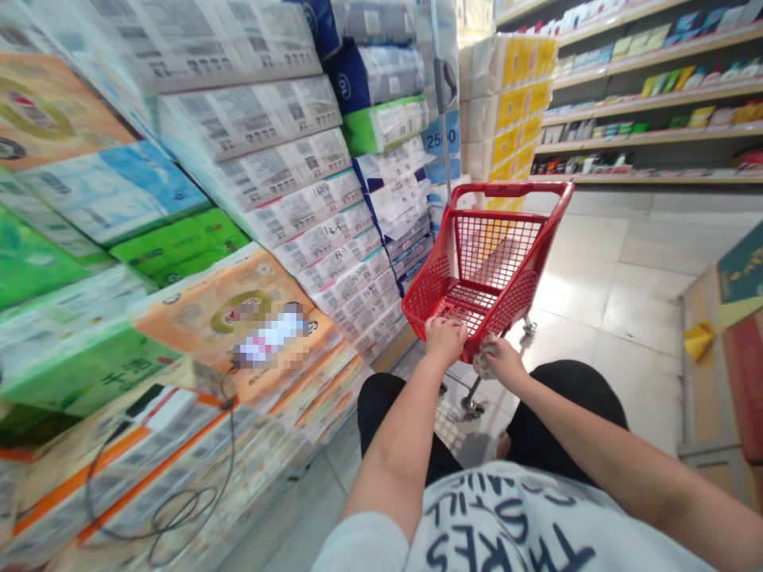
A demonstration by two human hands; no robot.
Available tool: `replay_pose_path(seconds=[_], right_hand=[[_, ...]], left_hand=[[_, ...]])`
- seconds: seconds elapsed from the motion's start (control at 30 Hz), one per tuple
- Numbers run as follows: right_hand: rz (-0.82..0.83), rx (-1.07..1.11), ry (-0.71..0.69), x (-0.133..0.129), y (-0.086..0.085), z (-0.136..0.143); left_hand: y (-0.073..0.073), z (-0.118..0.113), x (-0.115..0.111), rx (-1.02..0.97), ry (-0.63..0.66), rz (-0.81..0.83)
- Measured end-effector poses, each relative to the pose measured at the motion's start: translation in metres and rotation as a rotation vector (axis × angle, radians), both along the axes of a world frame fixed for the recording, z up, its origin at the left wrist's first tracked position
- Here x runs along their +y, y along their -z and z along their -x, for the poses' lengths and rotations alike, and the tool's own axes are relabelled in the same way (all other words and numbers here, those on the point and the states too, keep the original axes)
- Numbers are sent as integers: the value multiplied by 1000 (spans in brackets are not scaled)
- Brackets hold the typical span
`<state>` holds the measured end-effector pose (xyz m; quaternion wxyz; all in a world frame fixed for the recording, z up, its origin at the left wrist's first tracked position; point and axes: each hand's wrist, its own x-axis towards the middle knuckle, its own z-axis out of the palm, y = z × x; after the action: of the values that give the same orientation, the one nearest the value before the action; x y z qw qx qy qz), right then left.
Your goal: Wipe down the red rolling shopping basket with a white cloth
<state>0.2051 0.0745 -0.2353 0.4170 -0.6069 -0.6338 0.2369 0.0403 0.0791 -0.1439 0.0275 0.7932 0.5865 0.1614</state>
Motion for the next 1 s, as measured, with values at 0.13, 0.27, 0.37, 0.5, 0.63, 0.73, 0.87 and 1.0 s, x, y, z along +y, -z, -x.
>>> replay_pose_path(seconds=[0.13, 0.27, 0.37, 0.5, 0.63, 0.73, 0.87, 1.0], right_hand=[[25, 143, 113, -1, -12, 4], [-81, 147, 109, -4, -20, 7], [1, 121, 47, -7, -18, 7], [-68, 143, 56, -6, -25, 4], [-129, 178, 47, -7, -34, 2], [34, 176, 55, -10, -35, 0], [-67, 205, 45, -10, -40, 2], [-153, 198, 32, -5, -41, 4]], left_hand=[[0, -1, 2, 9, 9, 19], [0, -2, 4, 18, 0, 23], [-2, -3, 4, 25, -5, 26], [-7, -5, 1, 31, 3, 45], [-12, -7, -2, 49, -1, 63], [-11, -7, -1, 67, -9, 65], [-4, -5, 3, 50, -20, 36], [0, -4, 5, 67, -35, 16]])
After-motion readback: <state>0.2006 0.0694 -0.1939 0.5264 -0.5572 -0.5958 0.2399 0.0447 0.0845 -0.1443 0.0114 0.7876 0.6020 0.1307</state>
